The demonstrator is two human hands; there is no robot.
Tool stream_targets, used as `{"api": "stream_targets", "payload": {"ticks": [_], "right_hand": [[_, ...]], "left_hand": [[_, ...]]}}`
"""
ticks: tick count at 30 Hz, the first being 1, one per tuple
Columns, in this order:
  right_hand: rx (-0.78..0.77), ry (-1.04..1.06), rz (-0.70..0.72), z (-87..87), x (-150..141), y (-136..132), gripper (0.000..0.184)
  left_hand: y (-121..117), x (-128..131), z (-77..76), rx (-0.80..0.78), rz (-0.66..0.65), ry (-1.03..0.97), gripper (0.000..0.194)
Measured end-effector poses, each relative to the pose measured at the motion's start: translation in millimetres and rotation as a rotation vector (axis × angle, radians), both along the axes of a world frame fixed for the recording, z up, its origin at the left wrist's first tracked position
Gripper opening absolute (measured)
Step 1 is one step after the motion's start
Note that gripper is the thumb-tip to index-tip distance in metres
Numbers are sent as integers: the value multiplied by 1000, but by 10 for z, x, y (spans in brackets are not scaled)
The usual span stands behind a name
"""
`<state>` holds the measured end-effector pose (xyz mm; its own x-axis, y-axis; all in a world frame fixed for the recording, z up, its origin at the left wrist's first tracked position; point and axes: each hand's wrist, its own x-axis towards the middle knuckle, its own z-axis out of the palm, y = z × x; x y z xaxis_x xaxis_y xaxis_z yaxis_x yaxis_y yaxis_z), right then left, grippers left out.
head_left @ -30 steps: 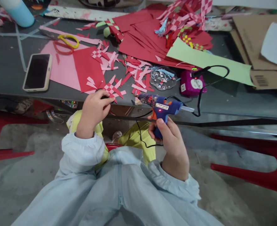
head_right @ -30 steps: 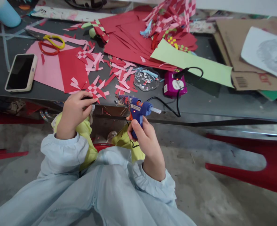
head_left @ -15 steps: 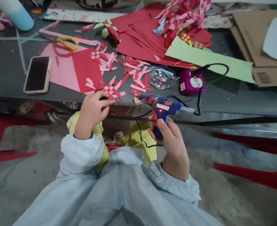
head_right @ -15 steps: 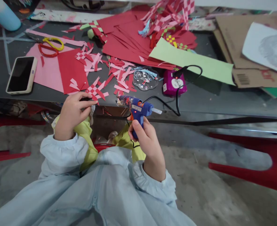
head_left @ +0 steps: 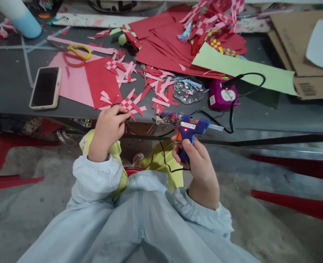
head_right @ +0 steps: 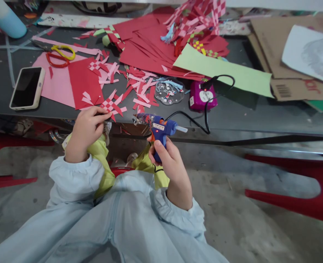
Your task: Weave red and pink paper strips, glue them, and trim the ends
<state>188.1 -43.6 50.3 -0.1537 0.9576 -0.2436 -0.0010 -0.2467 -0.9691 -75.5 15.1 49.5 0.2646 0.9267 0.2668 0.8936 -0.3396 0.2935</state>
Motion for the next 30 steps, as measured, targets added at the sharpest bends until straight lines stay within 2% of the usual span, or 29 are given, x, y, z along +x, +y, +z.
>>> {"api": "stream_targets", "payload": {"ticks": [10,19,21,26,30], "right_hand": [[16,33,33,-39,-2,12,36],[-7,29,31,-36,32,31,42],[-3,30,32,-36,38,31,42],[4,38,35,-24,51,17,39],[13,22,25,-21,56,10,40]], "left_hand": [[-22,-41,13,-51,-19,-27,46],[82,-16,43,-21,145,-292,31],[109,-1,53,17,147,-310,30],[148,94,79,79,27,-228,31],[172,213,72,81,12,-116,20]]}}
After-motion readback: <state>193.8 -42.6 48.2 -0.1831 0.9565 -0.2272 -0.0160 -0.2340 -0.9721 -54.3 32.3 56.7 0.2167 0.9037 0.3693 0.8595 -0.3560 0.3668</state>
